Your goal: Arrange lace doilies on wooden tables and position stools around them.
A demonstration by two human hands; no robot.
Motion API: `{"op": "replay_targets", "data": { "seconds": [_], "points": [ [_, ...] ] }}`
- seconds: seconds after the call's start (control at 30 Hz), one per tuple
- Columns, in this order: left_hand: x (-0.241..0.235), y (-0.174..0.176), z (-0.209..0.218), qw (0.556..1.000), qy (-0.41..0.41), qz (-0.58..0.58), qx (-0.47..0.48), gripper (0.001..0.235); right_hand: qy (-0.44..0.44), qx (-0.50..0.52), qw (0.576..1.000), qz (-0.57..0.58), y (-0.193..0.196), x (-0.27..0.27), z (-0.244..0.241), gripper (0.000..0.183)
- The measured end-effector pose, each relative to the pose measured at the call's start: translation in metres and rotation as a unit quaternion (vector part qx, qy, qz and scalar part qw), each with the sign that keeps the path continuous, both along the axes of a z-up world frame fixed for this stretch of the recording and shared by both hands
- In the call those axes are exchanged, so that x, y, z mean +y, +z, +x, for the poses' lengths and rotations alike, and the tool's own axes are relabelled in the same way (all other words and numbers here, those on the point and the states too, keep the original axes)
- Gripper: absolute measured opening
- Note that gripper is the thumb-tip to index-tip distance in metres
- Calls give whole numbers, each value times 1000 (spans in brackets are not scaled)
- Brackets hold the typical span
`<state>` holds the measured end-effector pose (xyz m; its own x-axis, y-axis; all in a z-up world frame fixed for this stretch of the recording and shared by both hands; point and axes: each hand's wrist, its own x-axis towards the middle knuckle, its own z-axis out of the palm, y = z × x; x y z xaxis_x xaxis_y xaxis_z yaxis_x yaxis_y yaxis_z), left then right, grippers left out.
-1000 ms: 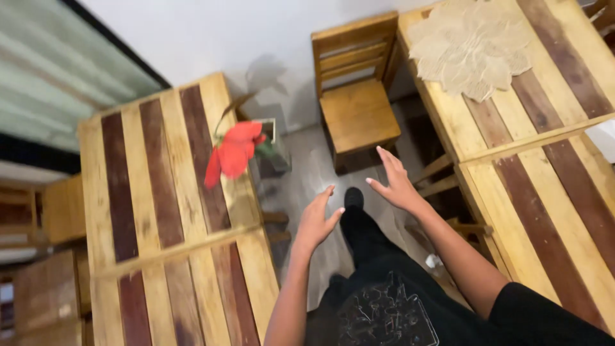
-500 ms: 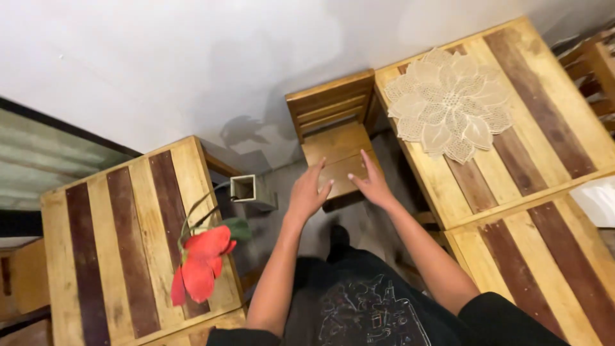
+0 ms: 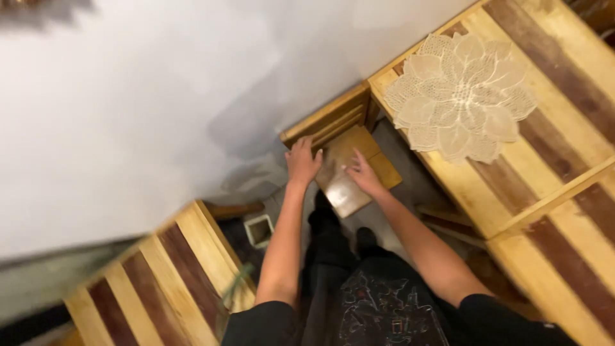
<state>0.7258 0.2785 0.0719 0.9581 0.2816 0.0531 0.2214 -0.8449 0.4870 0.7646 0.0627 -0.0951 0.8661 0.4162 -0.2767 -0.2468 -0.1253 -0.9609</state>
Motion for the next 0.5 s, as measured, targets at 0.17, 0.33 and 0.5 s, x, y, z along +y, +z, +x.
{"op": "replay_targets", "data": {
  "seconds": [0.17,0.33,0.5],
  "points": [
    [48,-44,47,999,-27,33,20,62,-83,61,994,-46,-1,45,44,88],
    [61,-48,55,994,-35,57,87,84,-143,150,978,-29,0,98,56,86],
    [67,-38,63,991,-55,10,121,69,-185,157,970,14,-21,111,35,86]
  ]
}}
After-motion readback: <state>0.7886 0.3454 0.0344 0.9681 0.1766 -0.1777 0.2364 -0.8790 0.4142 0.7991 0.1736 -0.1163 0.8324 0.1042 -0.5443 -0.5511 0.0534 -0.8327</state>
